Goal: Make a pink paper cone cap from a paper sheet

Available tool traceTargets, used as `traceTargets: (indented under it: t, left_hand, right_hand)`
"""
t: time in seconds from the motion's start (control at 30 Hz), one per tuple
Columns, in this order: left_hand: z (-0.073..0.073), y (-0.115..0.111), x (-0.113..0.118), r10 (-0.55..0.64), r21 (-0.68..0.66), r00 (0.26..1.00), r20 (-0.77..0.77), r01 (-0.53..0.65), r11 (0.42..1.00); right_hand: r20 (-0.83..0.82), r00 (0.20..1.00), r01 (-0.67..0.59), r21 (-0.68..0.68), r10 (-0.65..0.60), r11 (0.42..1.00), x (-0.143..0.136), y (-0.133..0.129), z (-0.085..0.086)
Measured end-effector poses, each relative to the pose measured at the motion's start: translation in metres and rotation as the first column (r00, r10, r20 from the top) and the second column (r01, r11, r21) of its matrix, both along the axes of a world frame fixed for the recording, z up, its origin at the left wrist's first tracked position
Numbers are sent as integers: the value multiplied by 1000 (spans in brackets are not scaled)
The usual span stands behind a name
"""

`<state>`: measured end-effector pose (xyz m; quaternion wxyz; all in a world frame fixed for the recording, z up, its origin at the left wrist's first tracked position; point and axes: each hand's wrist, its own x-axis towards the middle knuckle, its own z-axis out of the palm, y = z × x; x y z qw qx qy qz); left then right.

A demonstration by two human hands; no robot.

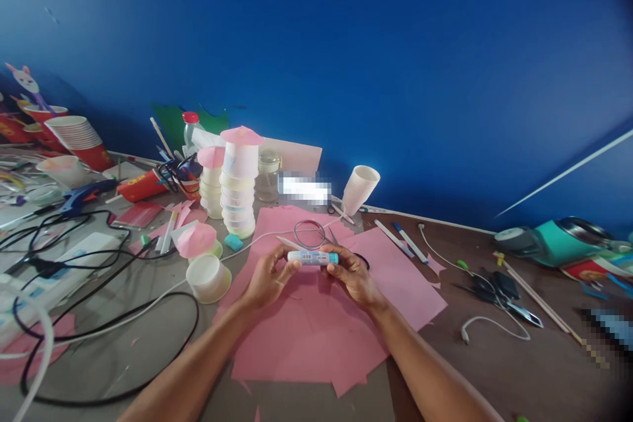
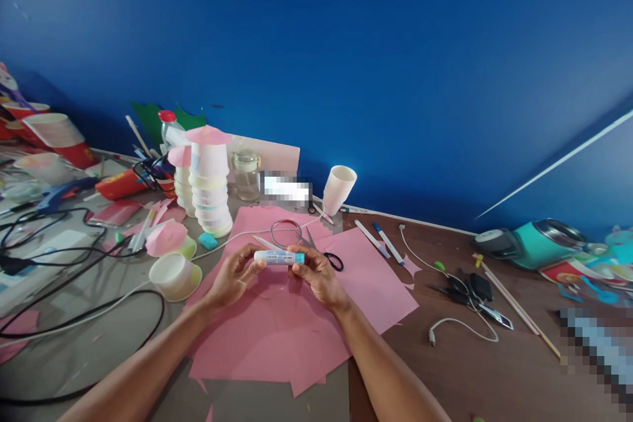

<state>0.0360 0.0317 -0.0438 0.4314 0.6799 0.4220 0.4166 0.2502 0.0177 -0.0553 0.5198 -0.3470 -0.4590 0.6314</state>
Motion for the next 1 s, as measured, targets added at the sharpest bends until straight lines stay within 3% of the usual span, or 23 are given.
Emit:
traceTargets:
  t: [0.27, 0.4, 0.5, 0.63, 0.73, 0.87, 1.0]
  left_hand:
    - [-4, -1, 1, 55, -70, 997, 47, -52, 996]
    - [-3, 0, 2, 48, -115, 998, 29, -44, 992]
    - [0, 0, 3, 49, -101, 998, 43, -44, 994]
    - [1, -2, 7, 59, -94, 994, 95, -50, 994]
    - [1, -6, 10, 29, -97, 994, 103, -19, 995]
    - [-3, -5, 9, -25, -40, 997, 73, 28, 999]
    - [-9, 1, 2, -6, 103, 1000, -15, 8, 995]
  right_hand:
    - [176, 984, -12, 71, -1, 997, 9, 0, 7]
    - [253, 965, 39, 116, -68, 992, 10, 2, 5]
    - [165, 983, 73, 66, -83, 995, 7, 0, 8]
    - [-72, 997, -9, -29, 7, 1000, -3, -8, 13]
    - [-37, 999, 0, -22, -1, 1000, -12, -13, 13]
    - [18, 998, 65, -12, -65, 998, -15, -11, 8]
    - [5, 964, 267, -45, -267, 963, -3, -1, -1]
